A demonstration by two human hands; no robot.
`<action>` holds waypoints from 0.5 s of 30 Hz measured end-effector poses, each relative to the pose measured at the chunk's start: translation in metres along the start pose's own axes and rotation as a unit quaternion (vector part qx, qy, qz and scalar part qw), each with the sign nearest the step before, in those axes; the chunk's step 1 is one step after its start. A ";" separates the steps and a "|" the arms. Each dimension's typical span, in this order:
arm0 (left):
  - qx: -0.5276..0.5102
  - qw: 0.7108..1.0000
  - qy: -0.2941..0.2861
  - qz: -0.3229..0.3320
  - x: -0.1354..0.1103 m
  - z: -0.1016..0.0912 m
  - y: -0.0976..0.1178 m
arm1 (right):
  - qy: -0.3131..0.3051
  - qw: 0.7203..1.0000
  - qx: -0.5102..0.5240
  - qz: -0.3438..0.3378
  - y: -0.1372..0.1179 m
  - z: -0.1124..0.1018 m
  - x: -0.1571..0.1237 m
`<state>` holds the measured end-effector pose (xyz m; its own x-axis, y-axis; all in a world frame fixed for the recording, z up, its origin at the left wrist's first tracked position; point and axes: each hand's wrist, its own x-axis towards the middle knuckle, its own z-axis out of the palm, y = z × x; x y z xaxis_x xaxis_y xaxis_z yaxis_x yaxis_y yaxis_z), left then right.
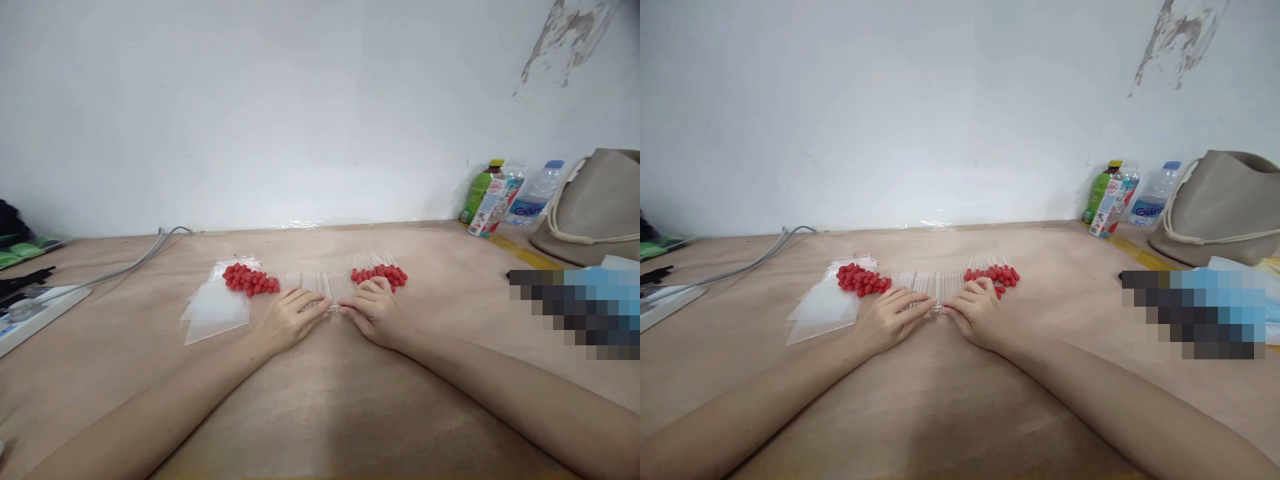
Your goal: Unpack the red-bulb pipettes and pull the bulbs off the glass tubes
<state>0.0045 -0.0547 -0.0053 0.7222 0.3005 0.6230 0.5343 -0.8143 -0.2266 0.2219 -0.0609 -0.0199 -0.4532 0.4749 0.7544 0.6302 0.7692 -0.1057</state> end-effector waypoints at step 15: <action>0.035 0.999 -0.021 -0.032 0.005 0.000 0.004 | -0.003 0.992 -0.015 -0.122 0.014 0.011 0.007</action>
<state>0.0100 -0.0567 -0.0034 0.7031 0.3726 0.6057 0.6079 -0.7569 -0.2400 0.2199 -0.0421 -0.0231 -0.5982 0.2777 0.7517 0.5193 0.8487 0.0997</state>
